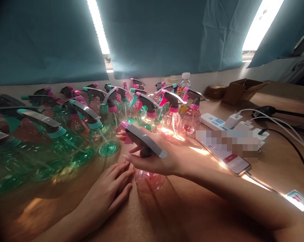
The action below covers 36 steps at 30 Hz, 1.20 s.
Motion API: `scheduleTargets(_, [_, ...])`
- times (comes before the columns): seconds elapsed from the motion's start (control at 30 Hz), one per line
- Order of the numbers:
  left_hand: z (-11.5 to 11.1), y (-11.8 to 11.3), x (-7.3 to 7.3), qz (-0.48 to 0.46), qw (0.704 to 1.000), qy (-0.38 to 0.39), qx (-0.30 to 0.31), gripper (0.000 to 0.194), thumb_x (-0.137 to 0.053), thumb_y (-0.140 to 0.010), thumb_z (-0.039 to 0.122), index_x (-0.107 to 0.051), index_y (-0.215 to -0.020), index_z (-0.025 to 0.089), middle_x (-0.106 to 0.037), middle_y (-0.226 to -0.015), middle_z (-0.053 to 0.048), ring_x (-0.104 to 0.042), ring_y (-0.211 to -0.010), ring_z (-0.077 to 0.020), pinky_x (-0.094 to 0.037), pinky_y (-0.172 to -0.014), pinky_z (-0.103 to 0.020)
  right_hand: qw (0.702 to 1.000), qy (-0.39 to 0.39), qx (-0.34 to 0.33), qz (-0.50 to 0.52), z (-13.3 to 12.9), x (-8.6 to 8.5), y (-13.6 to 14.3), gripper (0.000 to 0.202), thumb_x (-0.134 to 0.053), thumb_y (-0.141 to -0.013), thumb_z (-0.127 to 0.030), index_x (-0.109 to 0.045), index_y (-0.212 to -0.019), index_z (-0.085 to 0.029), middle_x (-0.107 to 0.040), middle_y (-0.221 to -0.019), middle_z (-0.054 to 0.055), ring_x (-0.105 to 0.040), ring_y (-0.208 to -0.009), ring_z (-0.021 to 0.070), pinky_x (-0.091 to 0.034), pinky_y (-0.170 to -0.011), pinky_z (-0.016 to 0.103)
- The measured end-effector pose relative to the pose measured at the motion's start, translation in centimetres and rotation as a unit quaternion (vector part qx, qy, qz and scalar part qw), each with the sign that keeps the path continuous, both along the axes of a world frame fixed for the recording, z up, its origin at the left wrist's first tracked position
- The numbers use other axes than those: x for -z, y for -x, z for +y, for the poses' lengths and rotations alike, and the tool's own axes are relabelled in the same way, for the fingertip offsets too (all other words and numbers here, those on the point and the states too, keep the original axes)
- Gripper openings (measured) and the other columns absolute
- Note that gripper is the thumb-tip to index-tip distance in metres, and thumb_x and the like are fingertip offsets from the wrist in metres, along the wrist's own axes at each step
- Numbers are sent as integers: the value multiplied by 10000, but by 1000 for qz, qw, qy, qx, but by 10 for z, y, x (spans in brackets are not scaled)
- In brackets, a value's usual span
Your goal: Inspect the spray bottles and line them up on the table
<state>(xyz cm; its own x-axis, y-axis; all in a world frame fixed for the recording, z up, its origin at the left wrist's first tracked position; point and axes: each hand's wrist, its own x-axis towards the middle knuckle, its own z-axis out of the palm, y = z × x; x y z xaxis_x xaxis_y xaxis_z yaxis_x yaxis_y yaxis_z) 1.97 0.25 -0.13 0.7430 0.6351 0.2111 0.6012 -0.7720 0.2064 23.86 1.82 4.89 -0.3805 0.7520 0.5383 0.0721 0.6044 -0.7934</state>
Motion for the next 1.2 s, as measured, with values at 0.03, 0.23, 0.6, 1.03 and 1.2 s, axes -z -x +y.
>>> scheduleTargets(0.03, [0,0,-1,3,1000,3,1,358,-431,-979,224,-563,-1292,110,-520,-1356,-173,-436,-1278,-323,-410,-1052,-519,1000,-1,-4,-3,0,0,0,606,-633,-826,-129,-438,-1384,-259,-581,-1344,66,-578,-1218,200,-590,-872,293])
scheduleTargets(0.23, [0,0,-3,-4,1000,8,1,347,-437,-974,205,-569,-1282,115,-542,-1317,-174,-462,-1254,-328,-427,-1035,-525,998,-10,-18,-56,1,-5,-1,779,-616,-784,-38,-328,-1463,-291,-548,-1403,56,-610,-1172,183,-588,-851,278])
scheduleTargets(0.6, [0,0,0,-13,1000,8,0,361,-443,-969,217,-551,-1302,128,-537,-1332,-165,-452,-1270,-320,-418,-1050,-509,997,7,26,-77,-1,-1,-1,710,-554,-807,-50,-389,-1438,-331,-525,-1432,19,-616,-1175,202,-595,-855,294])
scheduleTargets(1.03, [-1,0,0,-20,1000,6,0,350,-433,-969,214,-558,-1289,148,-548,-1313,-151,-456,-1256,-310,-422,-1040,-509,998,-15,20,-55,-2,-3,2,682,-545,-801,-55,-399,-1431,-270,-566,-1392,47,-590,-1218,206,-585,-884,308])
scheduleTargets(1.2, [0,0,3,-39,999,-1,-3,342,-440,-966,218,-559,-1284,181,-544,-1324,-136,-458,-1259,-306,-420,-1043,-504,997,0,27,-67,-1,1,0,681,-561,-807,-80,-402,-1430,-306,-566,-1393,27,-680,-1045,178,-594,-855,316])
